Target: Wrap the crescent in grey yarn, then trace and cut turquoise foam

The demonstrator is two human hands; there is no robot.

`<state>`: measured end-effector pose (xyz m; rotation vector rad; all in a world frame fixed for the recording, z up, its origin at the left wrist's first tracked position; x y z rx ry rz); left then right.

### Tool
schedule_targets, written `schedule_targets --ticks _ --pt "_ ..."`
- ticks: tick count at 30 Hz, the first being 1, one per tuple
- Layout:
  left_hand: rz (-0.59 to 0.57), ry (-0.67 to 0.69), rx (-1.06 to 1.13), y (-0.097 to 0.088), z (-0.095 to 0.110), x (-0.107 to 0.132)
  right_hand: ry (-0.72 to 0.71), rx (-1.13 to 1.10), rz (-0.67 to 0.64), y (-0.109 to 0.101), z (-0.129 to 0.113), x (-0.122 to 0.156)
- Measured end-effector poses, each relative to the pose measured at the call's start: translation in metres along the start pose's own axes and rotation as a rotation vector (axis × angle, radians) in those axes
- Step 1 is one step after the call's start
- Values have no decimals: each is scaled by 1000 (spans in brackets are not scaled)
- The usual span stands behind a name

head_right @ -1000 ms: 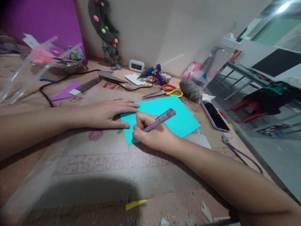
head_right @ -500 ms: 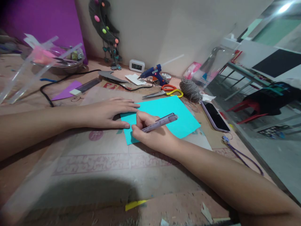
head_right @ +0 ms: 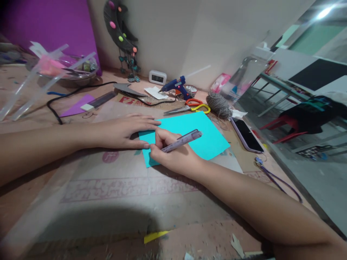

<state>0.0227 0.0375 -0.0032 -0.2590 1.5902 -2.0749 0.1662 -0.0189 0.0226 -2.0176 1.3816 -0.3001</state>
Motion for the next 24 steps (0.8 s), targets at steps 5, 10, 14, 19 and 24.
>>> schedule_targets --ticks 5,10,14,19,24 --pt "3 -7 2 0 0 0 1 17 -27 1 -1 0" --pt "4 -10 -7 0 -1 0 5 37 -35 1 -2 -1" --pt "-1 -16 -10 0 0 0 -5 38 -29 1 -3 -1" --pt "4 -4 -8 0 0 0 -21 51 4 1 1 -2" --pt "6 4 -9 1 -1 1 -41 56 24 0 -1 -3"
Point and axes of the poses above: each hand's wrist, its own x-axis away from the middle knuckle, its own y-axis out of the palm, z = x × y, the point moved 6 cm from there along -x, towards the middle knuckle, and after that the axes turned 1 degree about z, right-handed, at the moved point
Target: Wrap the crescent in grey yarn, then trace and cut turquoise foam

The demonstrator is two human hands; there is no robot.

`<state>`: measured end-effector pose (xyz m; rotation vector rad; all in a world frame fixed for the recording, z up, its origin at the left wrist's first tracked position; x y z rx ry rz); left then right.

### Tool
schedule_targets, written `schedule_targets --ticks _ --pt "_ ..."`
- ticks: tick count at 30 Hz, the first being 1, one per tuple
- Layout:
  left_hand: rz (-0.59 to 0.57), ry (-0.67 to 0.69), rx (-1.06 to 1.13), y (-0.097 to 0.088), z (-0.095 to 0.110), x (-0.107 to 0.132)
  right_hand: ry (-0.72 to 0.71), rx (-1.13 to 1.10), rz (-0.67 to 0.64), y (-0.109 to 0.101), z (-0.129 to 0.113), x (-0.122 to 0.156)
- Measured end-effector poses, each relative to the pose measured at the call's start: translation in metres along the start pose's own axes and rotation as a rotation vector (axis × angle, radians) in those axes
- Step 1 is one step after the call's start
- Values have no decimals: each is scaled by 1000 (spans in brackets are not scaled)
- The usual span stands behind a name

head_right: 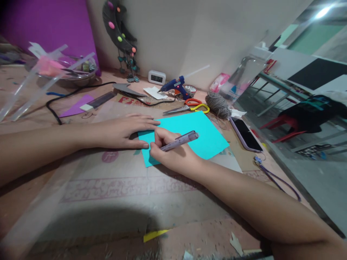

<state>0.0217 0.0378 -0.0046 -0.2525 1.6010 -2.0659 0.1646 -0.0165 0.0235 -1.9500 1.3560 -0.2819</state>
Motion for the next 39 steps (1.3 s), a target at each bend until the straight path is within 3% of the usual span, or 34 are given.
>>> schedule_targets --ticks 39 --pt "12 2 -23 1 -2 0 -22 -8 28 -6 2 2"
Point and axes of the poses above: each hand's wrist, its own x-axis away from the middle knuckle, its own y-axis out of the palm, z = x × y, the point moved 6 cm from there along -x, towards the middle knuckle, and after that the axes turned 1 degree about z, right-handed, at the moved point
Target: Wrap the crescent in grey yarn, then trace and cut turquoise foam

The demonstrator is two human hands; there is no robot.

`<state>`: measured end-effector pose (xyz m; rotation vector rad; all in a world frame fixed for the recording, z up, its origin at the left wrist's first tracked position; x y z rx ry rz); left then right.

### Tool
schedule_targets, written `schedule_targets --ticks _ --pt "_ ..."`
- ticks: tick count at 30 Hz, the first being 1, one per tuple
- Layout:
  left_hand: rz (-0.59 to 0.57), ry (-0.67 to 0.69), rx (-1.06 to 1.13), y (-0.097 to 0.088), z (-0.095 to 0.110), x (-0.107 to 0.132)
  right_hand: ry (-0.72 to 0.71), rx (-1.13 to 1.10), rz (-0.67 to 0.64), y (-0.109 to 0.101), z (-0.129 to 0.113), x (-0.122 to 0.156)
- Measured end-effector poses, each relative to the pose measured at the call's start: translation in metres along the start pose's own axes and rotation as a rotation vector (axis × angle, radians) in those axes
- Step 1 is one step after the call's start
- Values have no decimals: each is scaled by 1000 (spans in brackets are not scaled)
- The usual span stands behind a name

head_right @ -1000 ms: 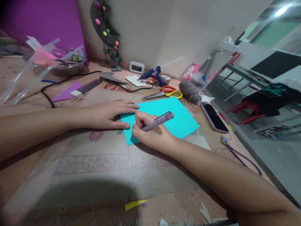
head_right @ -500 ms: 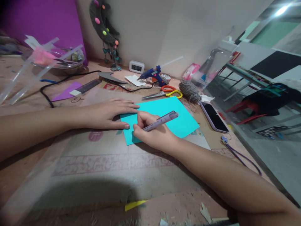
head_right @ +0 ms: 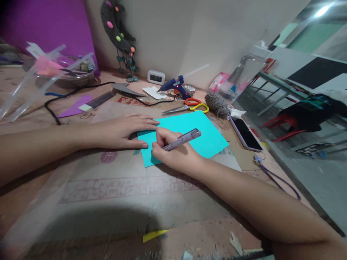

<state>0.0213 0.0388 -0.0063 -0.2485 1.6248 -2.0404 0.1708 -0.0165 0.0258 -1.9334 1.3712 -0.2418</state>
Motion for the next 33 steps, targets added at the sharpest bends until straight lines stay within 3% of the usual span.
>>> schedule_targets --ticks 23,29,33 --pt "-3 -5 8 -1 1 0 46 -58 -90 2 0 0" --pt "-8 -1 15 -1 3 -1 54 -152 51 -4 -2 1" --pt "2 1 14 -2 2 0 55 -92 -34 6 -7 2"
Point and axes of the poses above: each hand's wrist, its own x-axis away from the middle knuckle, its own y-axis out of the palm, z = x × y, the point moved 6 cm from there along -x, towards the middle knuckle, and after that the axes turned 1 degree about z, right-handed, at the moved point
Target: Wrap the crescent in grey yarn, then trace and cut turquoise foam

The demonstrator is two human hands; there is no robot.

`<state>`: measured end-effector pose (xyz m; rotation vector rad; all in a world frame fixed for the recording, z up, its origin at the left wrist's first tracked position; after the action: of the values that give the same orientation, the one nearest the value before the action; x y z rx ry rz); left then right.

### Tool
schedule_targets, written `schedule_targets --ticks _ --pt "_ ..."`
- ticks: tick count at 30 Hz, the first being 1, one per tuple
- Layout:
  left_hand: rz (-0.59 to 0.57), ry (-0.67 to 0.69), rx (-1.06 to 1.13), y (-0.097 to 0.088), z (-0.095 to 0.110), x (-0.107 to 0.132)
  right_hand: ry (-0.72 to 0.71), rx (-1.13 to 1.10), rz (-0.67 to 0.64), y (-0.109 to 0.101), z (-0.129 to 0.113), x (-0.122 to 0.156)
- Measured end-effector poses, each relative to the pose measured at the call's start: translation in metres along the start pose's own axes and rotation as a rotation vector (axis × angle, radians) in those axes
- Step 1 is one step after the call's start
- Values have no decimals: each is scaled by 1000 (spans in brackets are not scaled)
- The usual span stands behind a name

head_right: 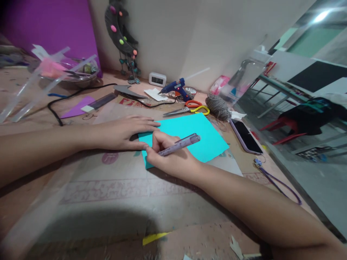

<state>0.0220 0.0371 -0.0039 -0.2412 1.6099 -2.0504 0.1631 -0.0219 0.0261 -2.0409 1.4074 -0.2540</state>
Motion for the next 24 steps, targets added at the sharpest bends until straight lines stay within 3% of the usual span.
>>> schedule_targets --ticks 24 --pt "1 4 3 -1 2 -1 -25 103 -11 4 0 -1"
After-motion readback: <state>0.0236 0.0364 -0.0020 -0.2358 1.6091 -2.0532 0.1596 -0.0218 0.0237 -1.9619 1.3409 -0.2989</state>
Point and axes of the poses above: each hand's wrist, its own x-axis away from the middle knuckle, its own y-axis out of the palm, z = x × y, the point moved 6 cm from there along -x, towards the middle knuckle, and after that the axes turned 1 degree about z, right-handed, at the moved point
